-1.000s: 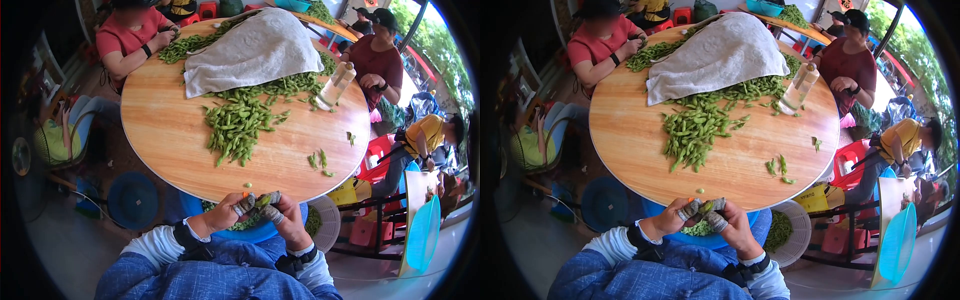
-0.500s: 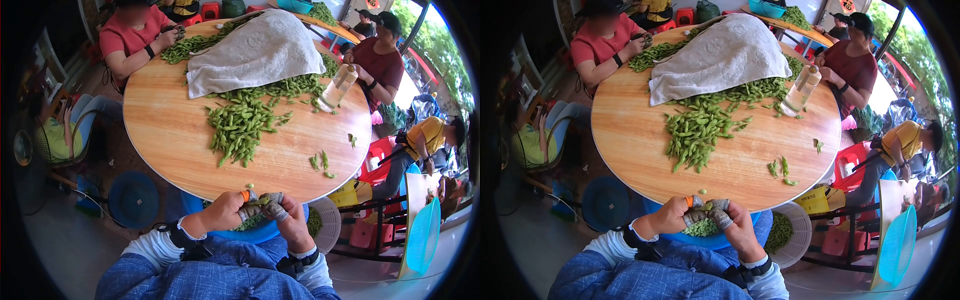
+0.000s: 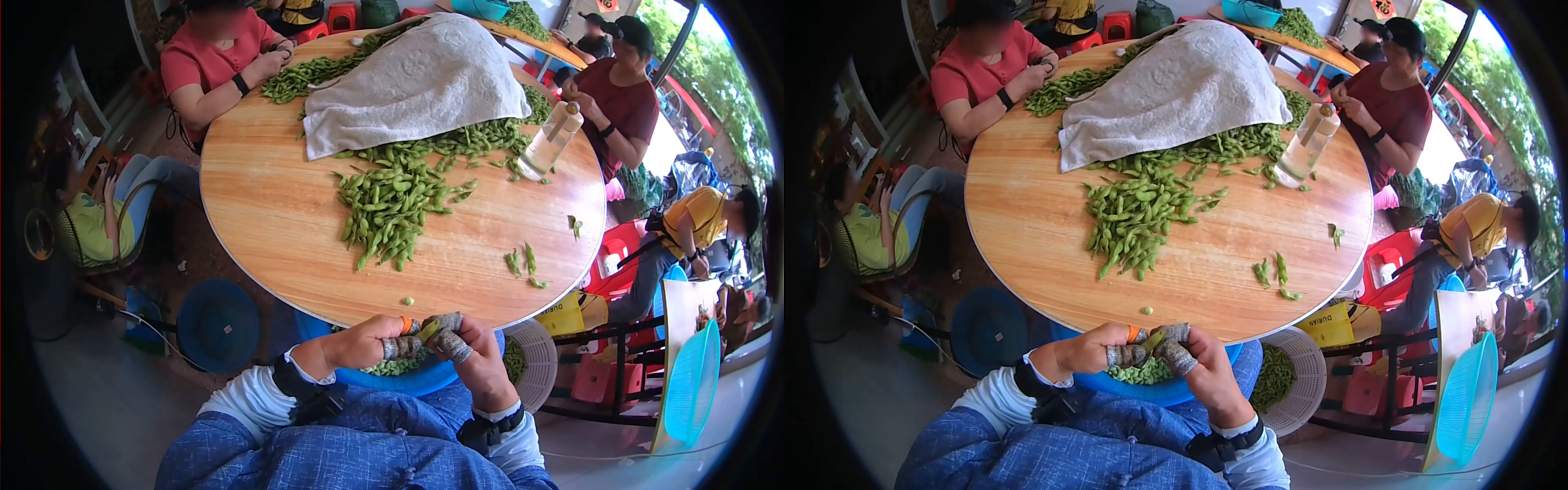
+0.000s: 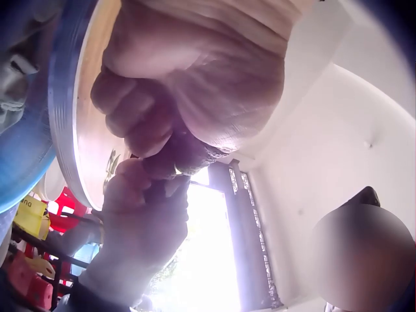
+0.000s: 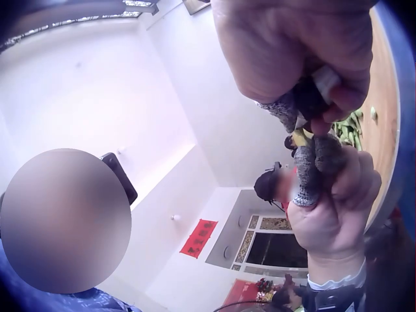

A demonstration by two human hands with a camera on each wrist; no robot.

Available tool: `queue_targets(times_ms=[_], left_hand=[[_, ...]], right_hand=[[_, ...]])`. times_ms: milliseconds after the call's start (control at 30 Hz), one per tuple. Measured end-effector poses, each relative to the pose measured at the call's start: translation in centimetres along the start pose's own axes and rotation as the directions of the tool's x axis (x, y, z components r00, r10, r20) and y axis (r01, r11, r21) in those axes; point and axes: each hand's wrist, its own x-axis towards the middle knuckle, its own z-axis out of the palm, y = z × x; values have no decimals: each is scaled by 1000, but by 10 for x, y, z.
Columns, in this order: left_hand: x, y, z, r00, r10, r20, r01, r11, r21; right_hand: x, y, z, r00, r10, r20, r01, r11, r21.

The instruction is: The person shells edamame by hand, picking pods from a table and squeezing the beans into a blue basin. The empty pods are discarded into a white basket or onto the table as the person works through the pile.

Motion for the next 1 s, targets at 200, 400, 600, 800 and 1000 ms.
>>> queue_targets(times_ms=[200, 400, 600, 800, 1000], left_hand=[[0, -15, -6, 998, -52, 44, 55, 995, -83], [-1, -9, 6, 935, 274, -227, 44, 545, 838], [-2, -21, 8, 853, 477, -213, -29, 449, 893], [-1, -31, 6, 876, 342, -341, -95, 814, 573], [2, -22, 6, 884, 289, -367, -50, 839, 541]], right_hand=[[1, 6, -1, 999, 26, 41, -24, 998, -54], [2, 14, 0, 998, -9, -68, 6, 998, -58], [3, 21, -2, 998, -29, -60, 27, 999, -30], [5, 31, -2, 988, -149, -26, 149, 989, -16], [4, 27, -4, 990, -121, -75, 118, 992, -41]])
